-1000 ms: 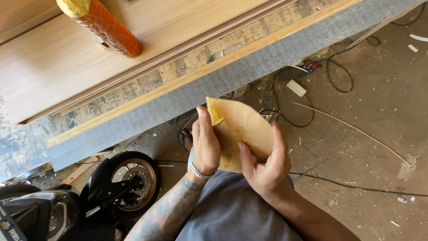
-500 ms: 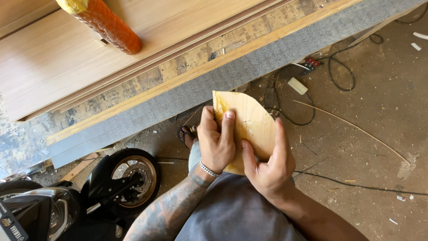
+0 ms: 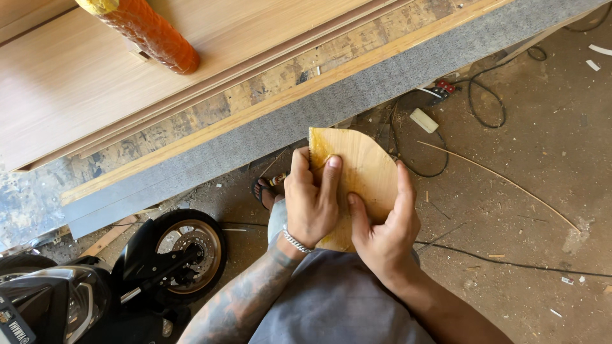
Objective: The person applies adhesive from a bottle onto a small wooden piece and then uses a notched spreader to distribute the glue evenly across the surface.
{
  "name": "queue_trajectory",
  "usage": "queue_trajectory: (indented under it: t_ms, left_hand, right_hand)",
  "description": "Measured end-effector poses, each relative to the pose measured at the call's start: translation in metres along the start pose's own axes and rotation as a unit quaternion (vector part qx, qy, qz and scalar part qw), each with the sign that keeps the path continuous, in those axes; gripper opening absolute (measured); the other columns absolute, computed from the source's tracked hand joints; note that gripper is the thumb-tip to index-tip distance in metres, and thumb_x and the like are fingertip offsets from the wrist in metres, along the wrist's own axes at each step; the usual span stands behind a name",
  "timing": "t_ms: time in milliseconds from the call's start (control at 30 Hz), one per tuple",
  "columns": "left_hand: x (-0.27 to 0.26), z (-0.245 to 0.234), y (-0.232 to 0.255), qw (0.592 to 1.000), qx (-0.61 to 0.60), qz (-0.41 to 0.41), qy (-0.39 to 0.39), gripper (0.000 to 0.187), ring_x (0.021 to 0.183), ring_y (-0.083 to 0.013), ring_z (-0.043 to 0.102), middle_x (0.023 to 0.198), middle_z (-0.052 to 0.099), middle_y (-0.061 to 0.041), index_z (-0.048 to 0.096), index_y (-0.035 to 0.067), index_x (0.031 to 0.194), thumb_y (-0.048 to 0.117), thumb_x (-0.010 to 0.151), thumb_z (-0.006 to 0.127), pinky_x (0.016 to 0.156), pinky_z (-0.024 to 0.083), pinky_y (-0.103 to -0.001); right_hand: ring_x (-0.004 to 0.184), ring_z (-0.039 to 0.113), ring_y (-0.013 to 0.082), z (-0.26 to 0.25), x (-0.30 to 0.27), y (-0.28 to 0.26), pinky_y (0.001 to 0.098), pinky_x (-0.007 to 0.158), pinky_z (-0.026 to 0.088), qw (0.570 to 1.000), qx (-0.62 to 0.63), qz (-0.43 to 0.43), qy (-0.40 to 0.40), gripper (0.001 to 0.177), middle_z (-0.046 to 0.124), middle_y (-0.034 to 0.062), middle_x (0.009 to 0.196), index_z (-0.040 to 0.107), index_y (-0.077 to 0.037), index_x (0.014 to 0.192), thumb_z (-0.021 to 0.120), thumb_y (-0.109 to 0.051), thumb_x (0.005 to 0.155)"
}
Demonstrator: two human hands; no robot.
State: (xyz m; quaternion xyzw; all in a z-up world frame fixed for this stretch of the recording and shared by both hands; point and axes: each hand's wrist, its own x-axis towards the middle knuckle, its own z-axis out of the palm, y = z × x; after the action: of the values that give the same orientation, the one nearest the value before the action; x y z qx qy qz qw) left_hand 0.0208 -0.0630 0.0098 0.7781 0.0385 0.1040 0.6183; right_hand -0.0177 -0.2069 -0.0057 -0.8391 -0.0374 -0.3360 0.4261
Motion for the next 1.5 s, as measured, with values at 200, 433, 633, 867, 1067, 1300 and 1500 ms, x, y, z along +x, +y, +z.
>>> queue_trajectory:
  t_ms: [200, 433, 633, 867, 1067, 1300, 1500]
  left_hand:
    - [0.008, 0.002, -0.023, 0.995, -0.039, -0.076, 0.058, 0.034, 0.066, -0.019, 0.064, 0.066, 0.063, -0.013, 0.065, 0.005, 0.097, 0.033, 0.114, 0.073, 0.057, 0.049, -0.035]
    - [0.02, 0.009, -0.045, 0.973, -0.096, -0.196, 0.074, 0.057, 0.061, -0.0153, 0.061, 0.062, 0.063, -0.008, 0.061, 0.01, 0.079, 0.048, 0.122, 0.057, 0.053, 0.047, -0.029]
    - [0.009, -0.004, -0.001, 0.997, -0.044, -0.056, -0.014, 0.033, 0.087, -0.0379, 0.072, 0.091, 0.07, -0.03, 0.061, 0.0, 0.134, 0.028, 0.117, 0.062, 0.075, 0.058, -0.055]
    - [0.01, 0.005, -0.021, 0.996, 0.027, -0.066, 0.044, 0.032, 0.066, -0.0329, 0.069, 0.069, 0.065, -0.023, 0.06, 0.005, 0.107, 0.033, 0.121, 0.056, 0.061, 0.053, -0.045]
    - [0.024, 0.004, 0.001, 0.967, -0.109, -0.228, 0.044, 0.056, 0.07, -0.0066, 0.03, 0.072, 0.034, 0.011, 0.031, 0.026, 0.074, 0.051, 0.12, 0.052, 0.061, 0.027, -0.034]
    - [0.016, -0.007, 0.01, 0.976, -0.101, -0.192, -0.016, 0.035, 0.066, -0.0113, 0.045, 0.075, 0.048, 0.002, 0.041, 0.015, 0.105, 0.048, 0.117, 0.035, 0.059, 0.038, -0.035]
    - [0.012, 0.0, -0.006, 0.994, -0.01, -0.105, 0.034, 0.027, 0.09, -0.0159, 0.064, 0.099, 0.071, -0.002, 0.063, 0.01, 0.117, 0.036, 0.117, 0.055, 0.082, 0.052, -0.039]
  right_hand:
    - [0.105, 0.083, 0.0448, -0.001, -0.011, -0.005, 0.047, 0.092, 0.066, 0.997, -0.048, -0.056, 0.019, 0.082, 0.078, 0.0304, 0.125, 0.067, 0.021, 0.148, 0.096, -0.033, 0.093]
    - [0.091, 0.085, 0.0426, 0.004, -0.021, 0.001, 0.0459, 0.079, 0.068, 0.989, -0.07, -0.125, 0.021, 0.072, 0.081, 0.0277, 0.111, 0.073, 0.02, 0.137, 0.097, -0.031, 0.092]
    - [0.109, 0.082, 0.0493, 0.004, -0.005, 0.006, 0.0508, 0.089, 0.066, 0.996, -0.045, -0.074, 0.033, 0.079, 0.076, 0.0352, 0.128, 0.065, 0.021, 0.149, 0.093, -0.032, 0.098]
    - [0.099, 0.084, 0.045, -0.002, -0.014, -0.004, 0.0481, 0.085, 0.067, 0.99, -0.073, -0.116, 0.025, 0.076, 0.078, 0.031, 0.121, 0.07, 0.022, 0.143, 0.094, -0.034, 0.097]
    - [0.09, 0.085, 0.0348, -0.009, -0.022, -0.01, 0.0436, 0.075, 0.068, 0.968, -0.163, -0.183, -0.051, 0.073, 0.084, 0.0267, 0.122, 0.067, 0.016, 0.143, 0.098, -0.036, 0.102]
    - [0.121, 0.084, 0.045, -0.002, -0.016, 0.003, 0.048, 0.099, 0.068, 0.99, -0.119, -0.053, -0.049, 0.077, 0.075, 0.03, 0.148, 0.059, 0.012, 0.156, 0.09, -0.036, 0.105]
    - [0.117, 0.085, 0.0457, -0.008, -0.016, -0.008, 0.0484, 0.095, 0.068, 0.987, -0.128, -0.077, -0.065, 0.076, 0.076, 0.032, 0.146, 0.058, 0.015, 0.156, 0.089, -0.034, 0.106]
